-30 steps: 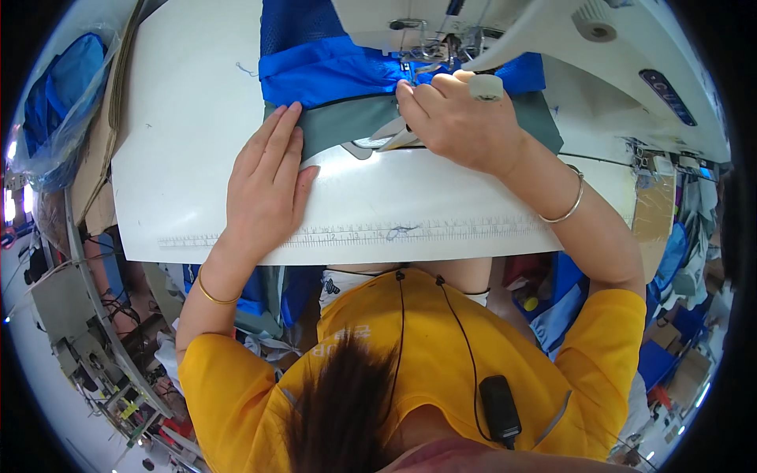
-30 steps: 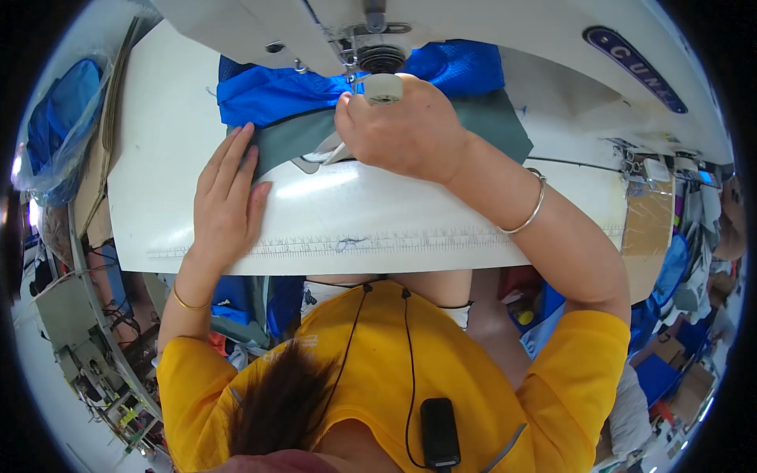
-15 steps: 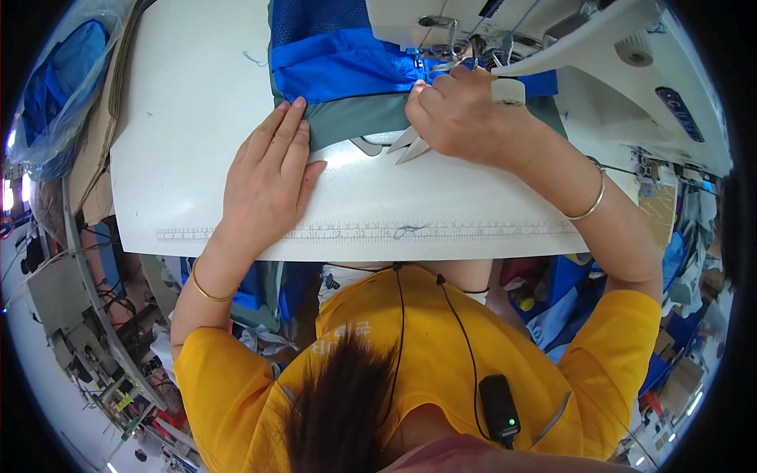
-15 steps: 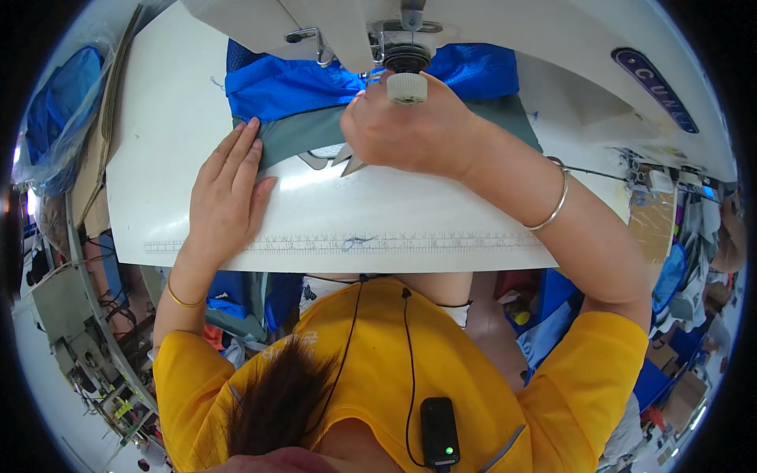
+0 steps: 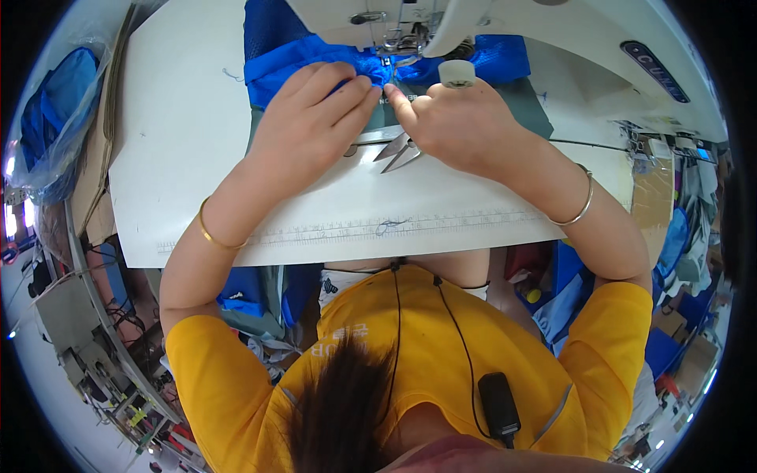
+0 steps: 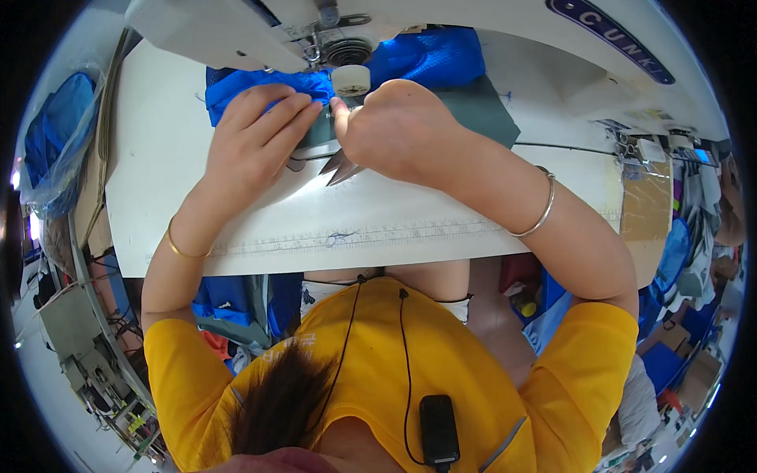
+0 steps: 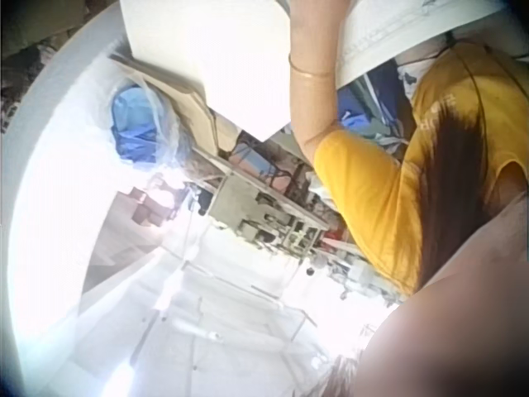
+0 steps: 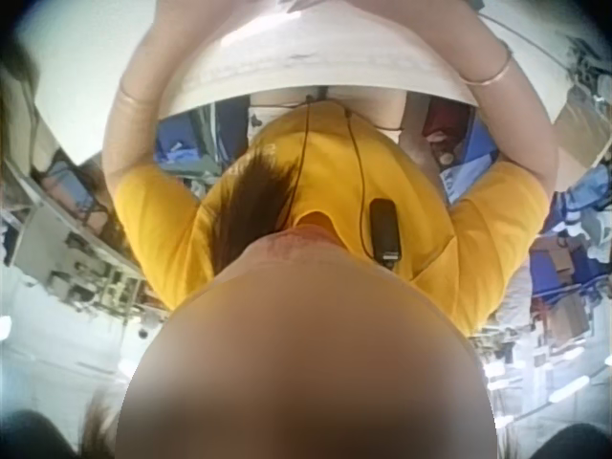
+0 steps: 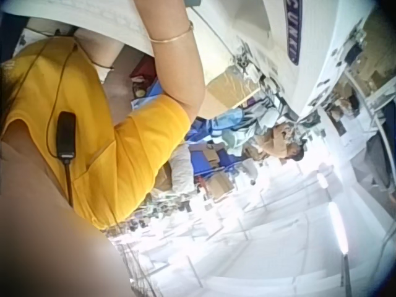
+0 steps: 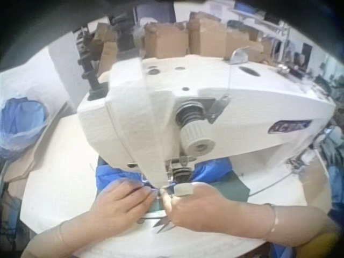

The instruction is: Sewing a blue mesh pocket onto a green fabric panel using an industrial sewing machine.

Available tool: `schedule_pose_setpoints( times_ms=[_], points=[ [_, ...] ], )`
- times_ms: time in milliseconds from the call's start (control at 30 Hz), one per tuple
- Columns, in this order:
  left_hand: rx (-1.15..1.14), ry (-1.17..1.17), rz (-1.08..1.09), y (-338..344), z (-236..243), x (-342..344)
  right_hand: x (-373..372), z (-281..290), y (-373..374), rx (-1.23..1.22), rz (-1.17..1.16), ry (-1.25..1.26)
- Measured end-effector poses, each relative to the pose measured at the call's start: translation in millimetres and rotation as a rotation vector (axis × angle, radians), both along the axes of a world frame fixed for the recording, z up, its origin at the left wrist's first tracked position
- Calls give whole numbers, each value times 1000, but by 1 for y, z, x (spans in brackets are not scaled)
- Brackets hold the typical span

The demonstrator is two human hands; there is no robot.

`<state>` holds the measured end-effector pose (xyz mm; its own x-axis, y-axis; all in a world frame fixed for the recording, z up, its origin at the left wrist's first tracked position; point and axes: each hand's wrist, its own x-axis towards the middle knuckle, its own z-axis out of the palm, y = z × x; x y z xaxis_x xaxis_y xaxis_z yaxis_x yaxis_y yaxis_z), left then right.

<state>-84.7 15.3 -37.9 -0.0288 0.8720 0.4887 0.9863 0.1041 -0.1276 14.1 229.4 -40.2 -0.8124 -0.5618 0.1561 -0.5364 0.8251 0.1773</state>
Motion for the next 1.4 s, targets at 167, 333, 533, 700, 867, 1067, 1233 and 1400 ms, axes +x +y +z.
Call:
schedule_pose_setpoints(
  times_ms=[167, 333, 533, 700, 867, 1067, 1233, 1400],
  points=[
    [33, 63, 40, 16, -16, -1, 0, 0, -1, -9, -34, -49],
    [33, 102, 29, 22, -13, 2, 2, -7, 3, -19, -8, 36],
    [87, -73, 88, 20, -26, -5, 2, -18, 7, -123, -22, 103],
    [181, -238, 85, 23, -27, -7, 9, -11, 6, -375, -242, 50],
    [170, -110, 90, 25, -25, -3, 13, -5, 9, -396, -343, 275],
    [162, -67, 59, 28, -25, -6, 14, -20, 6, -303, -309, 322],
    [146, -156, 109, 27, -21, -5, 9, -31, 2, -310, -335, 373],
    [179, -232, 99, 27, -23, -8, 10, -33, -1, -349, -372, 391]
  ],
)
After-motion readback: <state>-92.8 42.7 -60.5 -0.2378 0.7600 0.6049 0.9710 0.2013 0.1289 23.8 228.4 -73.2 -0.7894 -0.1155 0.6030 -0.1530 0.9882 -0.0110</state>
